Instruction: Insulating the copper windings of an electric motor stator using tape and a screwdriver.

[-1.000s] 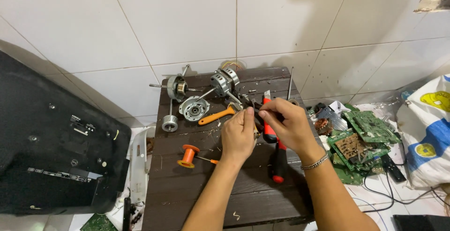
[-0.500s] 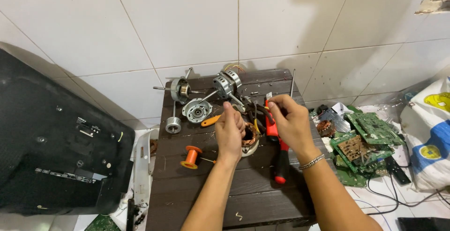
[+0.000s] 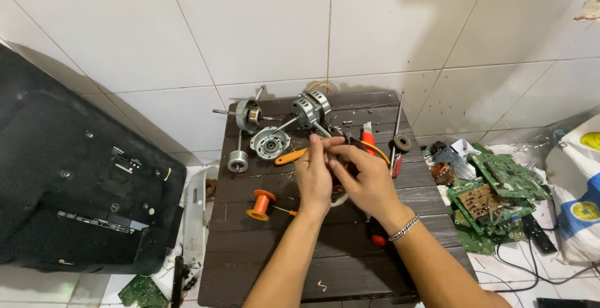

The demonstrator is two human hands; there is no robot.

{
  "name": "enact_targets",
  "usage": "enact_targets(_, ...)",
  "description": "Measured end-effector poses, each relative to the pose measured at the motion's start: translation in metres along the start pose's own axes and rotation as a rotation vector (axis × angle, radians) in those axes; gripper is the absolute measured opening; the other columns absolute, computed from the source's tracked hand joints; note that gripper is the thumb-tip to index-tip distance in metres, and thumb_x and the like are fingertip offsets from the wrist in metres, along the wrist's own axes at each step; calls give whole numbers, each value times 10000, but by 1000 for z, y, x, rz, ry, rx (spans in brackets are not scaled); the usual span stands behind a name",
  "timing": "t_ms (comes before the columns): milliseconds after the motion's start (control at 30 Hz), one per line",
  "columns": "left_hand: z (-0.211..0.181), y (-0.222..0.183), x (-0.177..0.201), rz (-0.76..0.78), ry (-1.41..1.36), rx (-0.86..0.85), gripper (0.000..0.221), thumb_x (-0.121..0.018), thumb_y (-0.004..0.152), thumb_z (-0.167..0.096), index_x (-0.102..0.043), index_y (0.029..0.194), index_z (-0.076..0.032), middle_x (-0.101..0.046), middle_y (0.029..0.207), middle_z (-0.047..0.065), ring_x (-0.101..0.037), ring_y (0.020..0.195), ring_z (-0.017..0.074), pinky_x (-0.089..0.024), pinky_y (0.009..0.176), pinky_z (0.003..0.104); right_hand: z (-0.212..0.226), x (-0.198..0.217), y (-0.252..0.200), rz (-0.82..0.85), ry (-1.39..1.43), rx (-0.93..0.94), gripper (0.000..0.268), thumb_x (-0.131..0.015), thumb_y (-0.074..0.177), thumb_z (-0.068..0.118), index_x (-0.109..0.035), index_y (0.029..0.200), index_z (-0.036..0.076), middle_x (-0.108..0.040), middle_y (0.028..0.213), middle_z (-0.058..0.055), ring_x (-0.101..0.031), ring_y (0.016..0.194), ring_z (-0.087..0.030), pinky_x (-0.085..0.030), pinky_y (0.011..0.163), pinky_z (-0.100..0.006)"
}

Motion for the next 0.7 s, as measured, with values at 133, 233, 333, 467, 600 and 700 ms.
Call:
enact_targets(133,-9,-2,4,-55,12,-38,490,-466,1066,-410,-845,1034,-101,-609,735,22,-537,673,66,-508,642,203,-19,-11,-6,106,-77,-72,212,-747,880,166,-727,1084,114,-752,834,-128,-728,801,-367,-572,697,-455)
enact_targets(233,-24,-9,1,-51,61,-82,495,-462,1067,-409,-848,1000,-107,-654,759,52,-559,688,89,-506,680,220,-23,-18,-8,167,-79,-117,218,-720,891,159,-718,1107,124,-759,888,-125,-729,822,-373,-575,720,-457)
enact_targets(333,-26,-9,2,-38,110,-129,521,-434,1083,-417,-853,988,-121,-660,863,67,-554,825,129,-469,842,270,-18,-23,-6,245,-126,-106,283,-707,892,174,-694,1168,117,-729,919,-146,-714,867,-401,-570,742,-491)
enact_targets(467,-24,-4,2,-42,70,-110,504,-431,1084,-395,-844,1036,-110,-670,877,36,-491,849,100,-430,859,243,-20,-24,-4,296,-125,-110,371,-714,868,192,-655,1229,128,-691,879,-105,-695,751,-372,-560,650,-475)
enact_targets(600,-27,-5,-1,-14,-28,-128,497,-432,1090,-355,-829,1040,-60,-689,1051,55,-473,815,89,-448,811,234,-21,-26,-5,294,-115,-79,426,-755,822,173,-657,1235,148,-644,853,-50,-669,660,-314,-545,593,-438)
enact_targets(700,-23,-5,-2,-1,-33,-132,477,-447,1086,-339,-820,1049,-44,-690,1110,53,-451,786,84,-448,773,222,-19,-28,-6,311,-111,-52,446,-765,815,162,-651,1246,163,-622,860,-41,-672,674,-325,-547,581,-445)
Point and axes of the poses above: each hand's wrist, its own y-axis towards the middle knuckle, its own x-axis out of the back of the hand, z = x × y, the point moved 10 cm from there along y, towards the middle knuckle
